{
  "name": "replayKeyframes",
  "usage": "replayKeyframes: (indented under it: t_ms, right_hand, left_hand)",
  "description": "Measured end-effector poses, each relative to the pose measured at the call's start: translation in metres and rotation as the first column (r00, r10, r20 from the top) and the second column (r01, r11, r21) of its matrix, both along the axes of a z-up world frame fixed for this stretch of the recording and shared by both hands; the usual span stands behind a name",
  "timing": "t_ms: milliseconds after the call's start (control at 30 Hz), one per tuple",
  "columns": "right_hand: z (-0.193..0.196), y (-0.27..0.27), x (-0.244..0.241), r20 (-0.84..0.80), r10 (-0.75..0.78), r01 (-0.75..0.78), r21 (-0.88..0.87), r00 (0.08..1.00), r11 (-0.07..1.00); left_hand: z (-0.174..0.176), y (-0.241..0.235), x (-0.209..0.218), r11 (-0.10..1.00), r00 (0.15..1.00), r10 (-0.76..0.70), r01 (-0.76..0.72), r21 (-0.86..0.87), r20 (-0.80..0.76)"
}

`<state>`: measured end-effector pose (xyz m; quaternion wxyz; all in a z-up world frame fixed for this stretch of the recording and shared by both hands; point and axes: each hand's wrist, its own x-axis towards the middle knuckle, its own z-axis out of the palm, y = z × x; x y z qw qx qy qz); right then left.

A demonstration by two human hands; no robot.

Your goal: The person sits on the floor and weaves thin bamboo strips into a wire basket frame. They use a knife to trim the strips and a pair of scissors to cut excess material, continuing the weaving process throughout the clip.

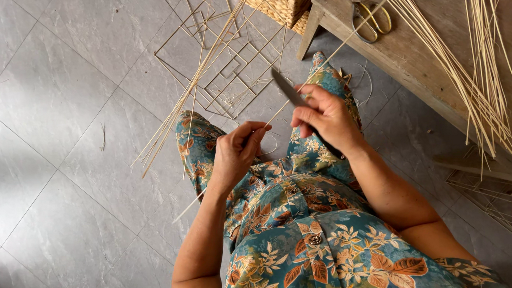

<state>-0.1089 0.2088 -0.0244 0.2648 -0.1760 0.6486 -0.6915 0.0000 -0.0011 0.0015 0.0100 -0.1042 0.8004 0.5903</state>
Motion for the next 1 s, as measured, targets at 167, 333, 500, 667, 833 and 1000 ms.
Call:
replayKeyframes:
  t_ms: [167, 333, 500, 667, 833, 1000]
  right_hand:
    - [-0.014, 0.027, -0.030, 0.005, -0.174, 0.174, -0.061, 0.985, 0.983]
    - [-0.027, 0.075, -0.077, 0.000, -0.393, 0.390, -0.115, 0.920, 0.914]
    - [-0.019, 0.107, -0.095, -0.002, -0.545, 0.529, -0.236, 0.838, 0.815]
    - [-0.009, 0.062, -0.050, 0.015, -0.201, 0.201, -0.151, 0.979, 0.968]
    - [-0.007, 0.003, 0.001, 0.195, 0.128, -0.103, -0.131, 0.972, 0.986]
    - [-0.012, 0.000, -0.005, 0.108, 0.021, -0.006, -0.137, 0.994, 0.990]
  left_hand:
    - [-0.006, -0.011, 0.015, 0.999, 0.999, -0.037, 0.037, -0.022, 0.020]
    - [-0.011, -0.028, 0.038, 0.999, 0.995, -0.021, 0.024, -0.025, 0.099]
    - [-0.016, -0.048, 0.051, 0.996, 0.992, 0.062, -0.055, -0.065, 0.108]
    - [-0.021, -0.037, 0.037, 0.994, 0.993, 0.103, -0.105, 0.024, 0.049]
    - [-0.014, -0.009, 0.012, 0.999, 0.999, 0.038, -0.038, 0.004, -0.014]
    - [-0.008, -0.009, 0.015, 0.999, 0.999, 0.028, -0.027, -0.038, 0.022]
